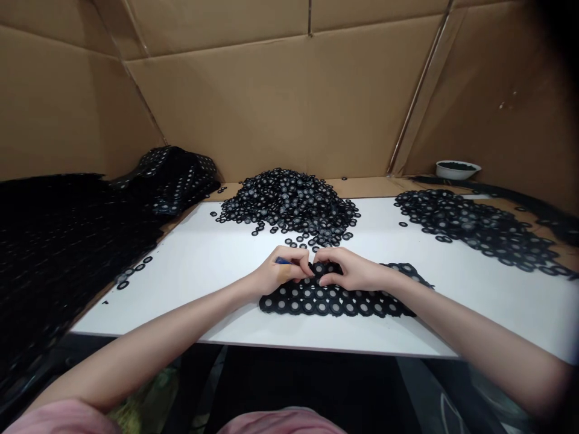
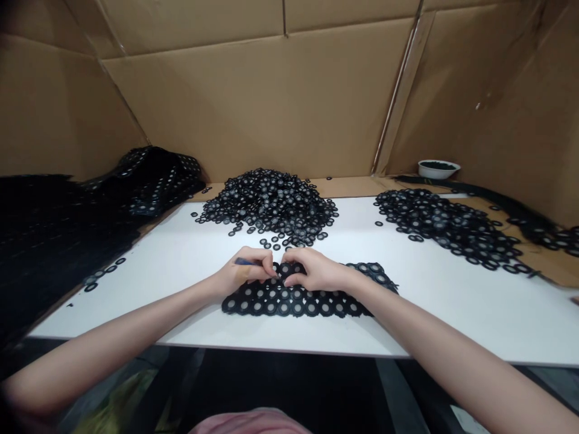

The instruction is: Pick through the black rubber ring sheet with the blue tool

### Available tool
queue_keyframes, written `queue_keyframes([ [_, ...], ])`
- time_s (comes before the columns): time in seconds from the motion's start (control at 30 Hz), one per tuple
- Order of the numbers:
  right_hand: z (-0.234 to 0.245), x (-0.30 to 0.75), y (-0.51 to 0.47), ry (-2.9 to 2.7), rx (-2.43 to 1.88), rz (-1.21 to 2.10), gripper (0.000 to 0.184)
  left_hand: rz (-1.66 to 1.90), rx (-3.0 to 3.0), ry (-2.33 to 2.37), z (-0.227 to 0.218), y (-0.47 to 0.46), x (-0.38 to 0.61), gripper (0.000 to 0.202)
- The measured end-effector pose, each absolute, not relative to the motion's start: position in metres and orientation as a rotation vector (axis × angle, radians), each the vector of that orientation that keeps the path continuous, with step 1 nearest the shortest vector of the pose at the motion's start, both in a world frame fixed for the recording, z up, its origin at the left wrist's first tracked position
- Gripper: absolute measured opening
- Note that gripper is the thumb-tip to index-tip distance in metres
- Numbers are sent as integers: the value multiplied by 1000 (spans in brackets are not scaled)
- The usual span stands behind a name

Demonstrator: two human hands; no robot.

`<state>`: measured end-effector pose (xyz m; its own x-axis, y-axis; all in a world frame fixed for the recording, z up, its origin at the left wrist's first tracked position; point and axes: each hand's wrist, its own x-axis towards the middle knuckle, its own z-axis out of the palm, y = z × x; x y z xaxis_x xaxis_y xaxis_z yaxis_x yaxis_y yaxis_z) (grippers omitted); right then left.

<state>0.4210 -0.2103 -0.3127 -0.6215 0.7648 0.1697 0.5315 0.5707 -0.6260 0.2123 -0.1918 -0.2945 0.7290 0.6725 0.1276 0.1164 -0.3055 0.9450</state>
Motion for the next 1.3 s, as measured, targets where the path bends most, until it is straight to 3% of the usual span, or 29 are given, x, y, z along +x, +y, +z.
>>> queue_keyframes([
  [0.3,-311,420,-211,-2380,-1053,768,16,711,1669,675,-306,-193,210,7],
  [0.7,-311,419,-211,-2361,-1050,787,11,663,2287,478,-298,-201,208,21],
  [1.3,-308,419,-212,-2375,-1039,773,11,633,1915,599,-305,-195,211,9],
])
